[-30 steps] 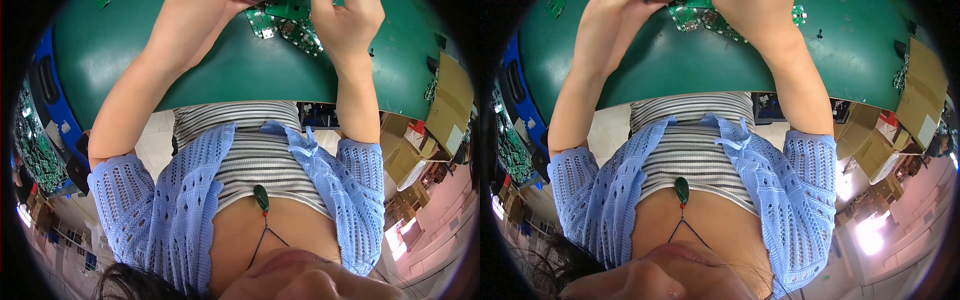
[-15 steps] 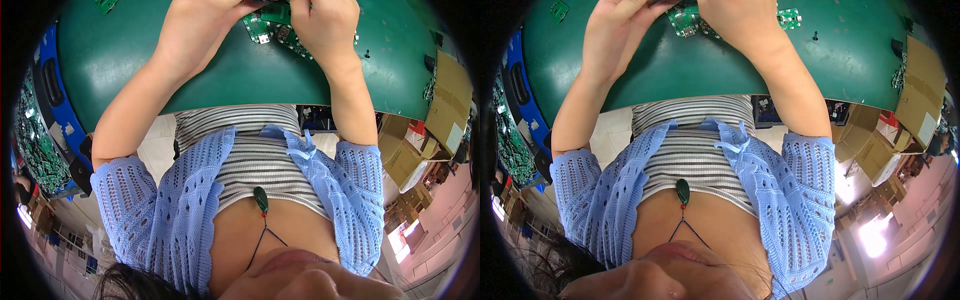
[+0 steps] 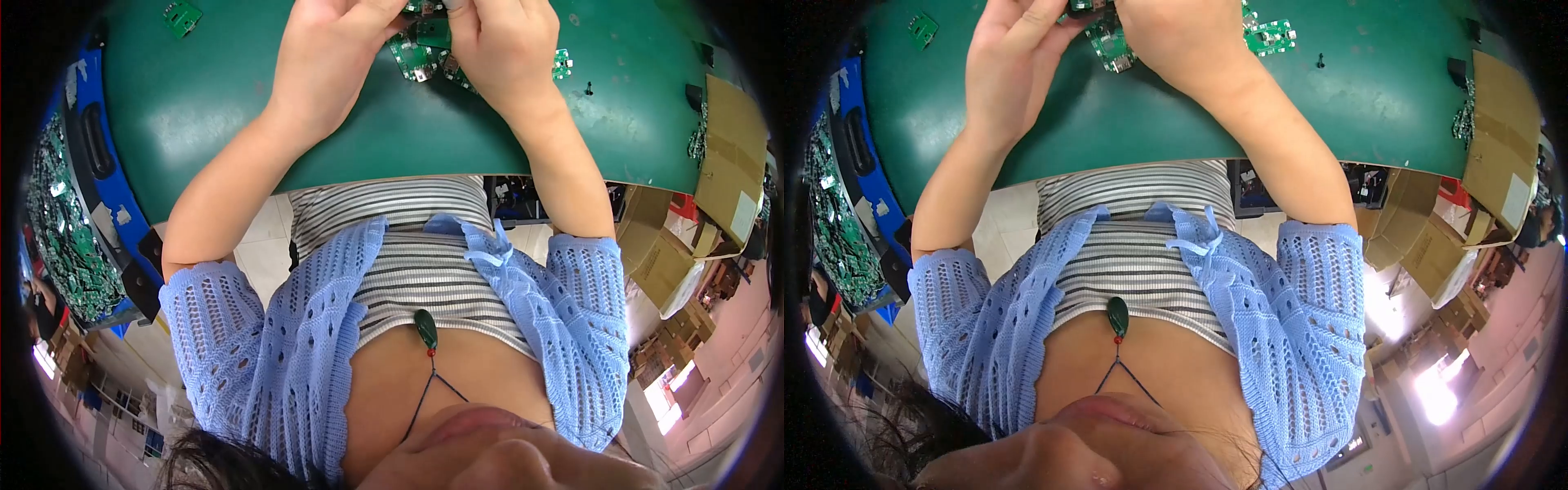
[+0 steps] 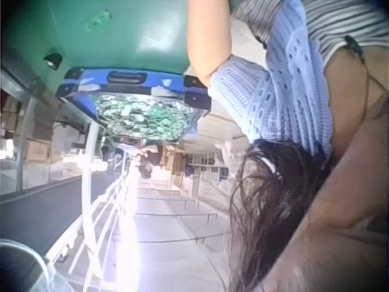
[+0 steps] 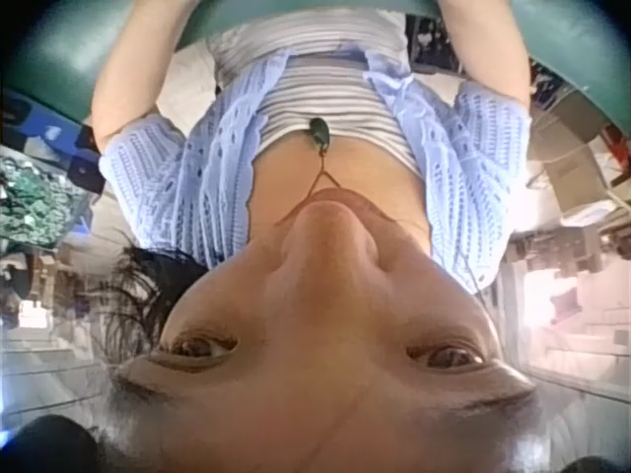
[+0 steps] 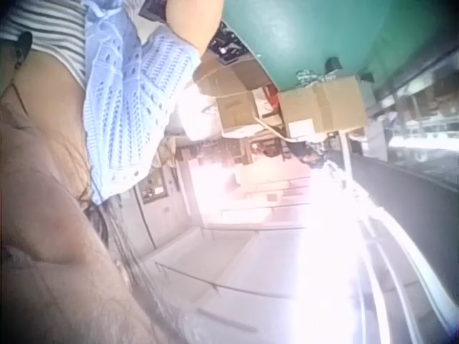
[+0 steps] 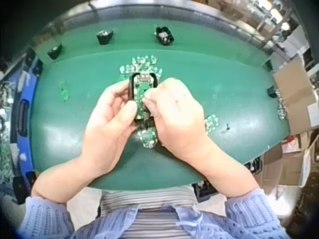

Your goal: The person assembles electronic components and plastic housings onto printed circuit boards by hand.

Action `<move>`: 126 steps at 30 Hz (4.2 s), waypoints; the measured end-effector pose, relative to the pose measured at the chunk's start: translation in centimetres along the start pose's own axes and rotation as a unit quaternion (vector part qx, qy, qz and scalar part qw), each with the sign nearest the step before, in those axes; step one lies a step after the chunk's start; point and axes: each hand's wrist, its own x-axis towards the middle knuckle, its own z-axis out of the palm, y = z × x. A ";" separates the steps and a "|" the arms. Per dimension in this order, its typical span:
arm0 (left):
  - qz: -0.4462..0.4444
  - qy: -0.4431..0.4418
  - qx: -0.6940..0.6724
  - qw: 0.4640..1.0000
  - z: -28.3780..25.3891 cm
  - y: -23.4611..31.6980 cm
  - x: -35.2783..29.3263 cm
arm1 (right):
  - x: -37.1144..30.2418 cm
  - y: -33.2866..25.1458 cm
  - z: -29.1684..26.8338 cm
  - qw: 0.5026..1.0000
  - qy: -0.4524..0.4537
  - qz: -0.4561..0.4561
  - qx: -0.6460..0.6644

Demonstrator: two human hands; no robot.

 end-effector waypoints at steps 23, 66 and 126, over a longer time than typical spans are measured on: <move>0.124 -0.007 0.255 0.959 -2.8 1.4 12.5 | 4.7 7.8 2.1 0.855 -0.117 0.295 0.411; -0.167 -0.073 0.184 0.966 -0.9 2.5 2.0 | -4.6 3.6 -12.7 0.906 -0.341 0.159 -0.194; -0.213 -0.102 0.050 0.970 -0.8 1.9 1.1 | -0.6 -3.4 -7.4 0.833 -0.069 0.411 0.363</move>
